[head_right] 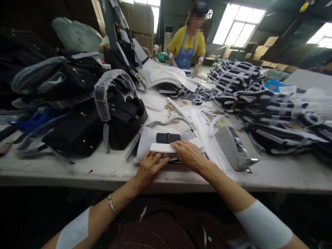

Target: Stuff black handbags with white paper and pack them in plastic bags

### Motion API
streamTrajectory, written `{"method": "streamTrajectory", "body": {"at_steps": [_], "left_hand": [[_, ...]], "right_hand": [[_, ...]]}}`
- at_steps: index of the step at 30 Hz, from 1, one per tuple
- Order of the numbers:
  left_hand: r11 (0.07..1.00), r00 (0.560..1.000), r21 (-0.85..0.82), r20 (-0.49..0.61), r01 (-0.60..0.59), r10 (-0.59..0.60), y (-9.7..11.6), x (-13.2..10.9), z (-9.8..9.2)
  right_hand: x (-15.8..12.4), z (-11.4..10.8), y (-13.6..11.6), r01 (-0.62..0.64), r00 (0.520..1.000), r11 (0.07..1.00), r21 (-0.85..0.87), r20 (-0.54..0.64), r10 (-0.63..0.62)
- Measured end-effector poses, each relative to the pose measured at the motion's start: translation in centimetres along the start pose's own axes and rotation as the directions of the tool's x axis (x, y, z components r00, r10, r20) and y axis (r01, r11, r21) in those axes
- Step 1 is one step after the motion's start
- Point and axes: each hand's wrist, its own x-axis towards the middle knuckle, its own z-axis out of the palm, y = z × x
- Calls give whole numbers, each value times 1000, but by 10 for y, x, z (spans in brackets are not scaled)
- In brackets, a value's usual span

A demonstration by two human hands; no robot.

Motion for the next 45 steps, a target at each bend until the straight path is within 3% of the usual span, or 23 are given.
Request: {"method": "streamTrajectory", "body": {"at_steps": [4,8,10,19,26,31,33,38,45], "left_hand": [[1000,1000,6,-14,-5,5,0,0,0],[999,1000,41,2,-8,8,0,-1,-1],[999,1000,49,24,-3,2,0,-1,-2],[999,998,-47,-65,18,-21,1,0,-3],[991,991,-133,-135,-2,-16,-2,-6,-5],[990,980,-129,-195,-55,29,0,-10,-18],[998,987,-54,-157,-35,26,2,-5,-23],[998,992,44,122,-38,33,-4,8,-18],[999,999,-16,21,-30,31,-12,-1,-6]], "right_hand": [[3,6,-2,90,986,996,-25,-136,-92],[9,17,-15,70,949,995,-72,-302,-89],[6,23,-19,52,942,997,-56,-329,-68],[-20,26,-35,-87,987,995,-47,-138,79],[-24,39,-52,-136,983,989,-56,-135,127],[-28,51,-59,-173,973,978,-116,-174,152],[-29,54,-61,-178,969,978,-113,-195,153],[-29,54,-58,-183,968,980,-77,-191,166],[-23,38,-37,-183,971,983,-2,-158,180]]}}
